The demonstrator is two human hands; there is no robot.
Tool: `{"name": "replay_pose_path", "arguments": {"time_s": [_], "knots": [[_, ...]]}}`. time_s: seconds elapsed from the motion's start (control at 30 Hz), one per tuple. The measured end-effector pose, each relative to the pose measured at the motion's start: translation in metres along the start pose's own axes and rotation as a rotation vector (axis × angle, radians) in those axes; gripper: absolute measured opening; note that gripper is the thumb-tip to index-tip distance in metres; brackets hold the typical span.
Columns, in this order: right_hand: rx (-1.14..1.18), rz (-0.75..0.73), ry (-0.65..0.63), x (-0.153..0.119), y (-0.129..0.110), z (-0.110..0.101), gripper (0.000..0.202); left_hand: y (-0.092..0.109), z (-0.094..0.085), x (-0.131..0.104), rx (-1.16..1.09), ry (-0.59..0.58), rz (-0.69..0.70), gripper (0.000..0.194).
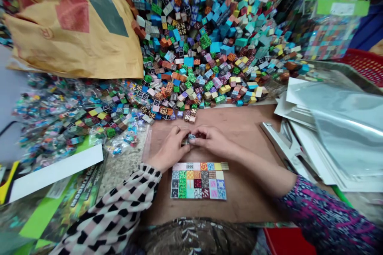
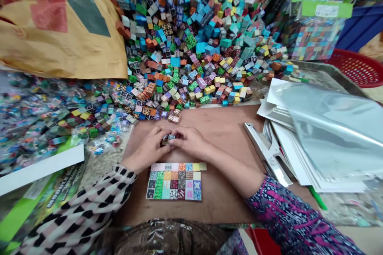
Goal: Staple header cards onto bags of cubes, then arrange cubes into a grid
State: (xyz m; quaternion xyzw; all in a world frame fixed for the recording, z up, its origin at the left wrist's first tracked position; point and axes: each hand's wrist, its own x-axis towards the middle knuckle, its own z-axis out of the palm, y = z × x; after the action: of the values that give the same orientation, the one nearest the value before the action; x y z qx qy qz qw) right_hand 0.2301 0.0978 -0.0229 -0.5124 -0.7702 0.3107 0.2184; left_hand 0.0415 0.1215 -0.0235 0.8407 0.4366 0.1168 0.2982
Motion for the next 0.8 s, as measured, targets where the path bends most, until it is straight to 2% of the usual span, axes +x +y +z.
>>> {"name": "replay_pose_path", "arguments": {"time_s": [0.2,0.3,0.43,0.6,0.7,0.8], "knots": [[-0.186,0.098,0.084,-0.010,0.016,-0.022,0.014,0.003,0.001,-0.001,0.001,-0.005,-0.005,0.042],[-0.302,0.122,0.064,-0.013,0.022,-0.021,0.015,0.005,0.000,-0.001,0.019,-0.019,-0.013,0.033],[-0.372,0.113,0.042,-0.016,0.019,-0.018,0.018,0.008,-0.004,-0.003,0.028,-0.040,0.001,0.033],[-0.367,0.053,0.043,-0.024,0.004,-0.020,0.021,0.004,-0.005,-0.005,0.021,-0.045,0.022,0.034],[-0.333,-0.069,0.006,-0.025,-0.001,-0.015,0.020,0.001,-0.003,-0.006,-0.029,-0.028,0.054,0.043],[-0.368,-0.144,-0.012,-0.021,-0.004,-0.008,0.029,-0.003,-0.002,-0.008,-0.140,0.001,0.091,0.053]]}}
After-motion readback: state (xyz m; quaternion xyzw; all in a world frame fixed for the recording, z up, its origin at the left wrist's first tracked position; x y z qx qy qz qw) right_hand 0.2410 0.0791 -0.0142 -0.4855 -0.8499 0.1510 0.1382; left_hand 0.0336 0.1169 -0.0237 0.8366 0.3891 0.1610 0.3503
